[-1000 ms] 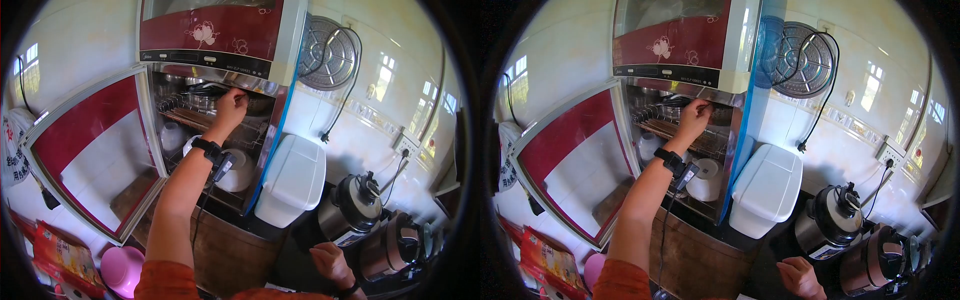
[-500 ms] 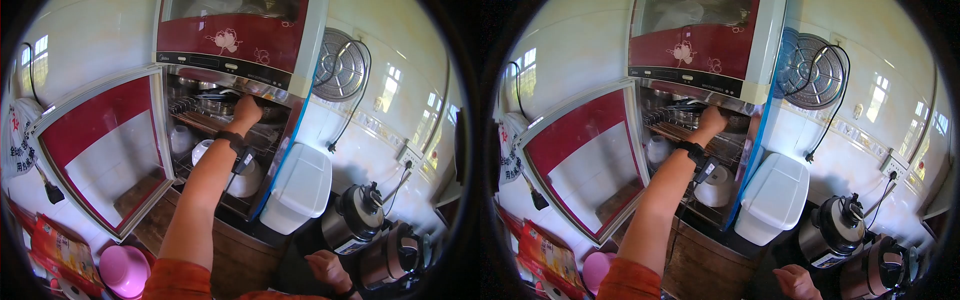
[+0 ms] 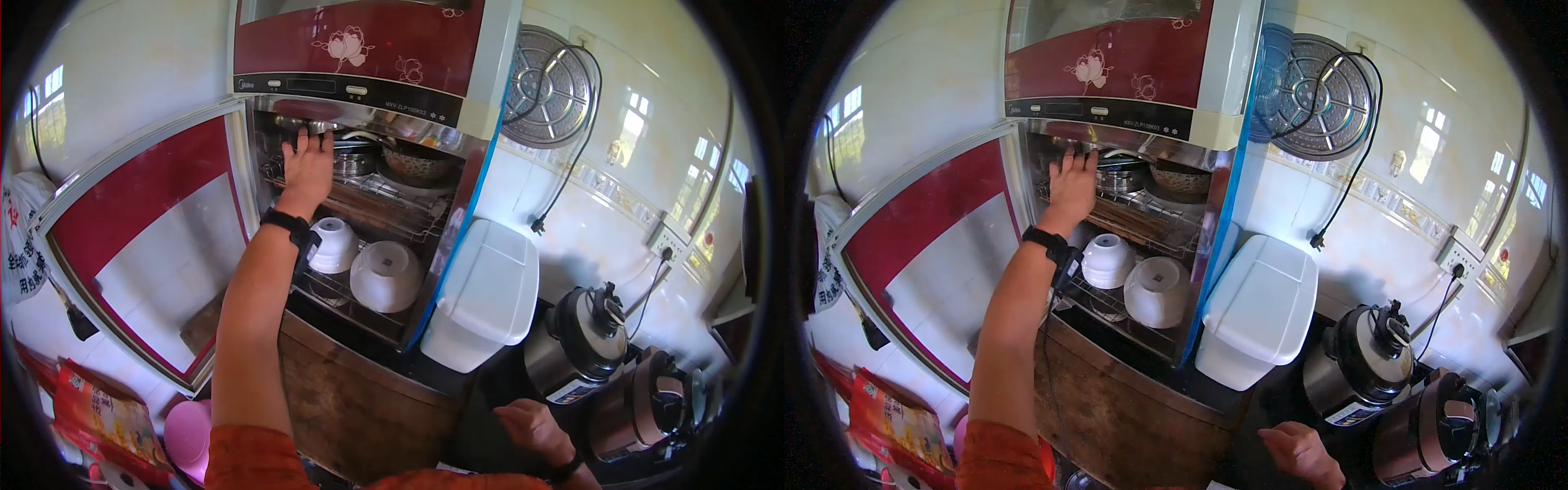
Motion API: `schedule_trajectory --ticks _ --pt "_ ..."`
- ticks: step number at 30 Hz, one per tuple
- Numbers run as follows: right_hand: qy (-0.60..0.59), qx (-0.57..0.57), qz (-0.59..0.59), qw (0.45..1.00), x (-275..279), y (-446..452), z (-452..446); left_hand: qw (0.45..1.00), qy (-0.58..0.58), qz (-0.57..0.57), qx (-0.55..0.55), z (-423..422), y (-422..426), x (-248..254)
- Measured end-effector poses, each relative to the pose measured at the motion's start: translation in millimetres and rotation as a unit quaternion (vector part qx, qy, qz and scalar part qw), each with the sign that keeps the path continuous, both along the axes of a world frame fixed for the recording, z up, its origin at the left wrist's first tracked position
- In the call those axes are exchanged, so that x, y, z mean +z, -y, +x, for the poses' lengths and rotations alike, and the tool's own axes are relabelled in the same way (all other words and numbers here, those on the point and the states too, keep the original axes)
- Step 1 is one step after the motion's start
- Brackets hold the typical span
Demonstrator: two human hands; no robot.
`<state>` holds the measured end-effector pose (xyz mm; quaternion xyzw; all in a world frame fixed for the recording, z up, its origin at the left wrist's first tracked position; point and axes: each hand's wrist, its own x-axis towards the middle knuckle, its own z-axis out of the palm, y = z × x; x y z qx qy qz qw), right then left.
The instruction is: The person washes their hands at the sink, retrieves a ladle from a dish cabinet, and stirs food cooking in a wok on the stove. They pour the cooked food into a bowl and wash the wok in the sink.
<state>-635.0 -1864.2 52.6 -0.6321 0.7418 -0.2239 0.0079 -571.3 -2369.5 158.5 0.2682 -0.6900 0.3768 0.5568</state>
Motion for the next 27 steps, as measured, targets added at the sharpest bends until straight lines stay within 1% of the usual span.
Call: schedule_trajectory --ticks 1,2,3,4,6,7,9,13,16,18,22,25,27 --pt "0.007 0.009 -0.003 1.000 -1 0 0 0.992 0.075 0.103 -0.015 0 2 3" --pt "0.005 0.006 -0.003 1.000 0 -1 1 0.967 0.148 0.204 -0.030 0 4 7" --pt "0.000 -0.002 0.004 1.000 1 -1 2 0.967 0.173 0.185 -0.033 1 5 11" --pt "-0.003 -0.010 0.011 1.000 2 -1 2 0.967 0.173 0.185 -0.033 2 5 12" --pt "-0.007 -0.013 0.009 1.000 -3 -5 0 0.959 0.160 0.223 -0.076 6 4 14" --pt "-0.011 -0.014 0.007 1.000 -5 -6 0 0.958 0.162 0.224 -0.076 9 5 11" --pt "-0.007 -0.015 0.010 1.000 -9 -7 1 0.960 0.134 0.220 -0.106 17 7 3" --pt "-0.001 -0.013 0.029 0.999 -6 -2 4 0.957 0.115 0.243 -0.108 31 8 -3" --pt "0.003 -0.008 0.017 1.000 -6 2 6 0.952 0.094 0.260 -0.134 41 18 -10" --pt "0.003 -0.007 0.023 1.000 -3 4 8 0.945 0.074 0.259 -0.184 51 25 -13" --pt "0.002 -0.001 0.029 1.000 -5 5 7 0.940 0.082 0.282 -0.174 83 26 -14" --pt "0.002 0.014 0.007 1.000 -10 8 7 0.948 0.048 0.279 -0.146 111 17 -24" --pt "0.005 0.022 0.014 1.000 -13 10 8 0.947 0.028 0.289 -0.139 131 10 -36"
